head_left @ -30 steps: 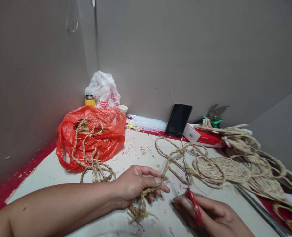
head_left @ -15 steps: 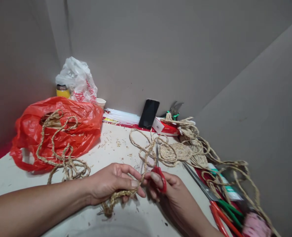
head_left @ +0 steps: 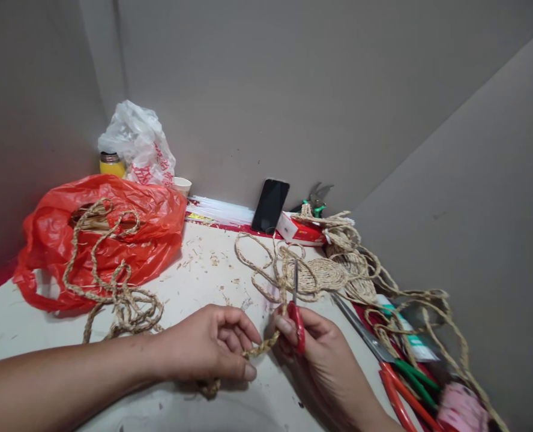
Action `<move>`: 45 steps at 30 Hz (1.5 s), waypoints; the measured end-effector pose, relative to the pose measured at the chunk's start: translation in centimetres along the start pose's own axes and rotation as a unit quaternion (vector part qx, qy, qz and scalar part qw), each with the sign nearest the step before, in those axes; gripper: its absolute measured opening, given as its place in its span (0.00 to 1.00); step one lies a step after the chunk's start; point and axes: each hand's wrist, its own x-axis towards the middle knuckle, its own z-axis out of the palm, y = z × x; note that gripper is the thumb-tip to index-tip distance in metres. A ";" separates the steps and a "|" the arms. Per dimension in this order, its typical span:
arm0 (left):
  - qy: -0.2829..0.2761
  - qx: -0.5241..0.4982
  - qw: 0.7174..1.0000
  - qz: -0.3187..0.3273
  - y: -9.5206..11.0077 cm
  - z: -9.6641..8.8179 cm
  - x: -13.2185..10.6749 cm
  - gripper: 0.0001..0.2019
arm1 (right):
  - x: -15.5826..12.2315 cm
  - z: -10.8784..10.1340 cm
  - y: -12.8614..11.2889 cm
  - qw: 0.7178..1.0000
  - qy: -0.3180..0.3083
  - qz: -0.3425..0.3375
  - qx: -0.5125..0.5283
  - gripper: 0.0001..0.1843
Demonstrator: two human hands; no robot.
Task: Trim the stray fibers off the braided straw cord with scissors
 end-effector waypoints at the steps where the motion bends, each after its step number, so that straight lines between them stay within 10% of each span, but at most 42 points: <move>1: 0.025 0.056 0.998 0.028 0.0 0.1 -0.1 0.12 | 0.1 -0.1 0.1 1.000 0.014 -0.012 -0.003 0.19; 7: 0.079 0.455 0.849 0.258 -0.4 0.0 -1.0 0.10 | 0.0 -0.2 0.6 0.995 0.064 -0.067 -0.027 0.17; 11: 0.054 0.607 0.745 0.270 -0.6 -0.1 -1.3 0.11 | -0.3 -0.3 0.6 0.992 0.067 -0.092 -0.063 0.17; 14: 0.045 0.654 0.717 0.238 -0.7 0.1 -1.4 0.12 | -0.4 -0.2 0.5 0.988 0.071 -0.106 -0.082 0.17; 17: 0.050 0.620 0.755 0.207 -0.3 0.5 -1.7 0.09 | -0.4 -0.3 0.6 0.987 0.079 -0.113 -0.088 0.17; 22: -0.037 0.259 0.962 0.074 1.0 1.2 -1.9 0.11 | 0.2 -0.7 1.2 0.990 0.083 -0.098 -0.051 0.16; 24: -0.075 0.094 0.993 0.011 1.0 1.3 -1.6 0.11 | 0.5 -0.9 1.3 0.991 0.082 -0.093 -0.041 0.16; 36: 0.051 -0.099 0.994 0.009 -0.1 0.5 0.1 0.12 | 0.9 -0.9 -0.6 0.961 0.017 -0.149 -0.234 0.17; 45: 0.114 -0.140 0.981 0.075 0.5 -0.4 0.5 0.12 | 0.0 -2.1 -0.5 0.704 -0.053 -0.377 -0.599 0.12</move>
